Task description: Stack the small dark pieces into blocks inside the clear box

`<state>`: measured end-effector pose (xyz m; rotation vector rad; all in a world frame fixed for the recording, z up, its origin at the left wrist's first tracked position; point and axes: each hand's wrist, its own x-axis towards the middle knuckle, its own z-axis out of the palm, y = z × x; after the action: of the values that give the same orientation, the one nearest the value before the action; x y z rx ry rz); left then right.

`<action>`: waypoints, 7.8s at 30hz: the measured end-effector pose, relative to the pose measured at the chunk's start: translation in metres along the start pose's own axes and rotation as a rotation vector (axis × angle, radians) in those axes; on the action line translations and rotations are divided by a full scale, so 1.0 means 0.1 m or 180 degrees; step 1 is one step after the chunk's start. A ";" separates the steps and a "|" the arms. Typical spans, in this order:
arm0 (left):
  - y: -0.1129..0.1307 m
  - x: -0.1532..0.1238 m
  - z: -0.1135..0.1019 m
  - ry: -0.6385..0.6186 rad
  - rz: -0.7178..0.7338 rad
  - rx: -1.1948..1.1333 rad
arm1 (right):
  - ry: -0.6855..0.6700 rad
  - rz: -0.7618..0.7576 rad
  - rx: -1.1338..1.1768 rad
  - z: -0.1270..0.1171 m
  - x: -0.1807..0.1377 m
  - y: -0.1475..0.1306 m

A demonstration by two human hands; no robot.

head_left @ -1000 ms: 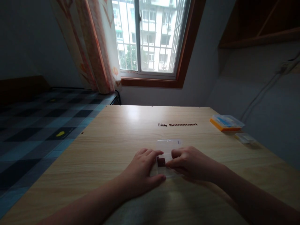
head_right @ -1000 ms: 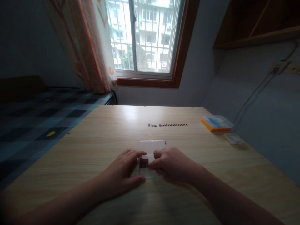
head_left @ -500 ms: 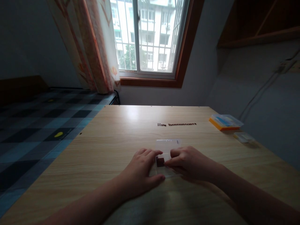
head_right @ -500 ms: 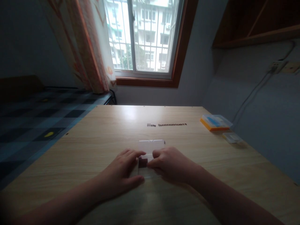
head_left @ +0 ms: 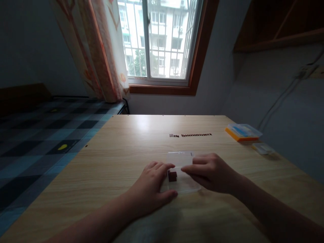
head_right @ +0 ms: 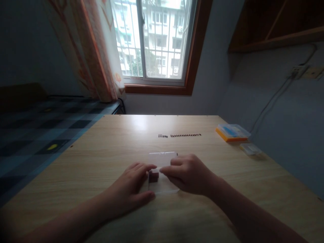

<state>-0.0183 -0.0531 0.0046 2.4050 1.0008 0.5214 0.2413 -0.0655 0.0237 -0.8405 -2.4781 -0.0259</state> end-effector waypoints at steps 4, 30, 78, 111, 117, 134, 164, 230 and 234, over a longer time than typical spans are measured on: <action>0.00 0.00 -0.01 -0.0048 -0.0058 -0.0049 | 0.1045 0.0553 -0.0019 -0.12 -0.09 0.24; -0.02 0.01 -0.03 0.0019 -0.0163 -0.0044 | -0.0126 0.1762 0.0070 0.08 -0.15 0.71; -0.02 0.01 0.02 0.0059 -0.0002 0.0011 | -0.0915 0.0512 0.0313 0.20 0.03 -0.03; -0.01 0.01 0.01 0.0056 -0.0022 -0.0023 | 0.0614 0.0399 0.0841 0.17 0.03 0.01; -0.02 0.00 0.01 0.0022 -0.0067 -0.0061 | 0.1852 0.1477 0.0526 0.27 -0.06 0.38; -0.02 0.00 0.00 0.0057 -0.0063 -0.0069 | 0.0598 0.1557 -0.0493 0.76 0.45 1.15; 0.00 0.00 -0.02 0.0043 -0.0140 -0.0130 | 0.0140 0.1382 -0.0537 0.88 0.77 1.28; -0.01 0.00 0.00 0.0050 -0.0014 -0.0049 | -0.0845 0.0964 0.0112 0.19 0.07 -0.11; 0.00 0.00 0.00 0.0016 -0.0062 -0.0047 | -0.0769 0.0856 0.0211 0.13 0.05 -0.11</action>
<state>-0.0187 -0.0532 0.0050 2.3798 1.0182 0.5264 0.2251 -0.0695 0.0163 -1.2017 -2.5452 0.2653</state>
